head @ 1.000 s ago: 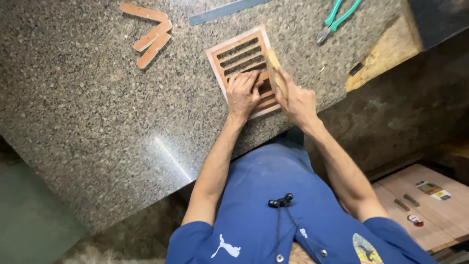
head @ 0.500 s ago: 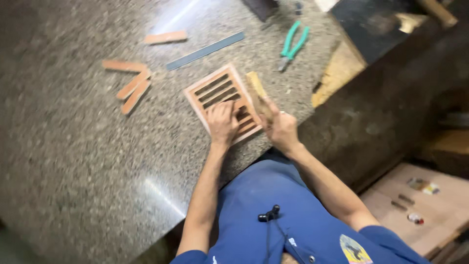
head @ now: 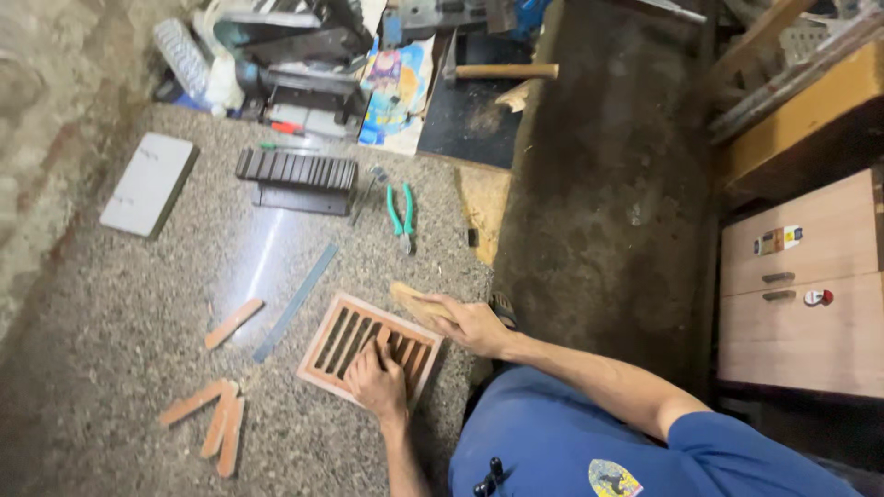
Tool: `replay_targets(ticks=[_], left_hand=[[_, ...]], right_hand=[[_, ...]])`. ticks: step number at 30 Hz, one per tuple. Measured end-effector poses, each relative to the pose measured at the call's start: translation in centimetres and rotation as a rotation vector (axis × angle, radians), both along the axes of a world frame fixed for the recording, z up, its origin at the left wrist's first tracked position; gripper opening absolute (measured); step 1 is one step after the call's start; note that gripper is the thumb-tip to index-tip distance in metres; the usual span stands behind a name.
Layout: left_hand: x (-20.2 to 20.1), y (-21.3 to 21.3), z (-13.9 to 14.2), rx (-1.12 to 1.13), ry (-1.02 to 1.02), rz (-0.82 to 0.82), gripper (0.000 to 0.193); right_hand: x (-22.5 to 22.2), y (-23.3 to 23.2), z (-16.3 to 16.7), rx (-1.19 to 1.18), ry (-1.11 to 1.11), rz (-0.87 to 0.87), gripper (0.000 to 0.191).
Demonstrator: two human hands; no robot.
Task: The person assembles a wooden louver vent at a workbench. They fit wooden slats into the vent frame, tap and adjust them with a hammer, use pliers to press and align the slats, then sand a wooden slat by hand with a strip of sandpaper.
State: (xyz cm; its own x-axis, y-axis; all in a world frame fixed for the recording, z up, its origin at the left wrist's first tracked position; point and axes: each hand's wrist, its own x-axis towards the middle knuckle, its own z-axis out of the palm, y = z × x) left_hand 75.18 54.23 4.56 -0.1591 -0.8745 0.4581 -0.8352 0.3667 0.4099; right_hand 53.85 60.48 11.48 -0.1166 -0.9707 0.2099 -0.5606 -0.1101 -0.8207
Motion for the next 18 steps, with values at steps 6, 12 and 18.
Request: replay_targets(ticks=[6, 12, 18], left_hand=[[0.3, 0.6, 0.1, -0.004, 0.015, 0.009, 0.029], [0.4, 0.6, 1.2, -0.002, 0.039, 0.017, 0.027], [0.5, 0.7, 1.6, 0.002, 0.039, 0.016, 0.028]], right_hand=[[0.4, 3.0, -4.2, 0.274, -0.182, -0.107, 0.04], [1.5, 3.3, -5.0, 0.424, -0.136, -0.048, 0.047], [1.4, 2.3, -4.0, 0.391, -0.014, -0.04, 0.056]])
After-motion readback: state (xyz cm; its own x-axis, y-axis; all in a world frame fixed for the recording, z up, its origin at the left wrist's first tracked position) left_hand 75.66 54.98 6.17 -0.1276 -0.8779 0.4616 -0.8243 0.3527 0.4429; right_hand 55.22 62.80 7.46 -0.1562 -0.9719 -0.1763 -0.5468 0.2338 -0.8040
